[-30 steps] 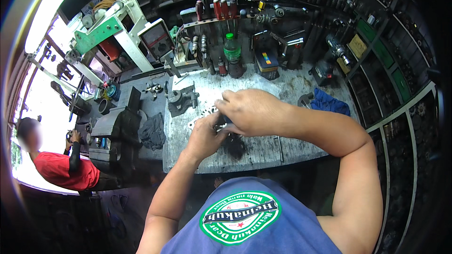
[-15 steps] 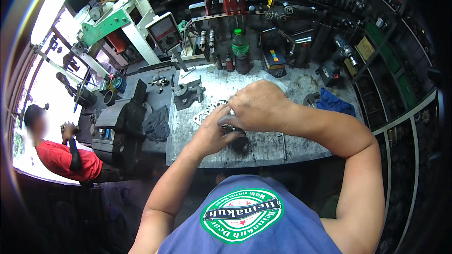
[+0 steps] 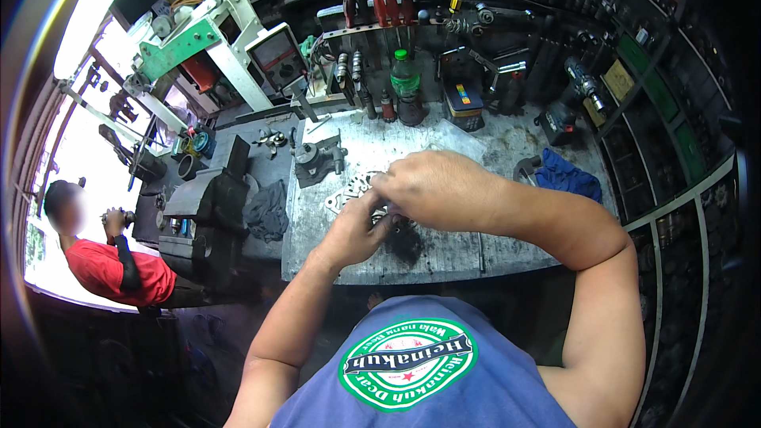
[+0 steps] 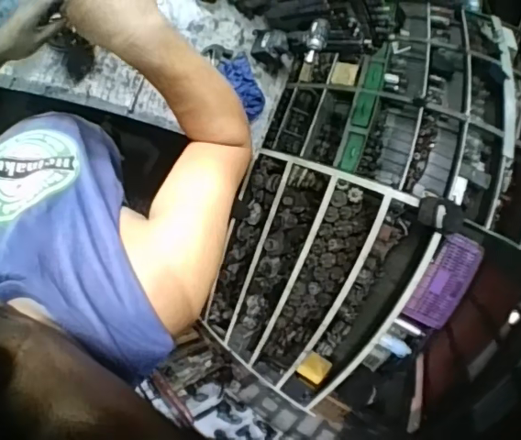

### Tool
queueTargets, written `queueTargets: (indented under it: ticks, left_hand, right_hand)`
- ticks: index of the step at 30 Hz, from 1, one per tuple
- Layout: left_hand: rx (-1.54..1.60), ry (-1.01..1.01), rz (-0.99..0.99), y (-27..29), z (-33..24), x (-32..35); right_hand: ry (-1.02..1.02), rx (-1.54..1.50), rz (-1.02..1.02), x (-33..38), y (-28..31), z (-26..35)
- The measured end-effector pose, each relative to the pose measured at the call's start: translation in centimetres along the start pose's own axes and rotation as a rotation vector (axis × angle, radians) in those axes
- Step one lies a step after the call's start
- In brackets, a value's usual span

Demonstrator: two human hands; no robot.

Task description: The person assembles a mechanical part on a workbench, using a hammer to tap components into place and a screwdriver to tighten screws. They repeatedly adjust and inspect the assembly, handling small metal parts and tools throughout the process.

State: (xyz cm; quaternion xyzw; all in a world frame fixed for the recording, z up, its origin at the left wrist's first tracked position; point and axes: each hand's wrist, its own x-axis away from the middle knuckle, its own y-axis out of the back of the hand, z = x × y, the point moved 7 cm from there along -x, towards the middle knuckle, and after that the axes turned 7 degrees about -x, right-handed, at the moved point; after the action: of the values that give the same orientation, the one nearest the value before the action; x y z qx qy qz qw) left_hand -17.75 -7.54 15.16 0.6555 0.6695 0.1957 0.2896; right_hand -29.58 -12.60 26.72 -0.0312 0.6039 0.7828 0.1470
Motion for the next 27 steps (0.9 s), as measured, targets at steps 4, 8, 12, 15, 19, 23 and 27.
queueTargets:
  ticks: [4,8,12,15,19,23,27]
  left_hand:
    - [-0.093,-0.041,-0.089,0.5,-0.5,0.1]
    - [0.001,0.047,-0.024,0.6,-0.1,0.0]
    - [-0.247,-0.283,-0.147,1.3,-3.0,0.4]
    - [-0.131,0.222,0.164,-0.3,0.6,0.2]
    - [-0.151,0.017,0.058,-0.1,-0.8,-0.1]
    - [-0.199,-0.047,-0.076,1.0,-1.4,-0.3]
    - [-0.159,0.067,0.046,0.6,-0.9,-0.3]
  right_hand:
    - [-0.066,0.062,0.084,0.4,-0.4,-0.8]
    - [0.097,-0.007,-0.056,0.3,1.2,0.3]
    - [-0.220,0.064,0.325,0.7,-1.3,-1.6]
    - [-0.003,-0.009,0.006,0.3,0.5,0.3]
    - [-0.094,0.028,0.140,0.8,-0.3,-0.6]
    - [-0.070,0.026,0.152,0.9,0.0,-0.1]
    - [0.058,-0.057,-0.006,0.6,1.5,0.7]
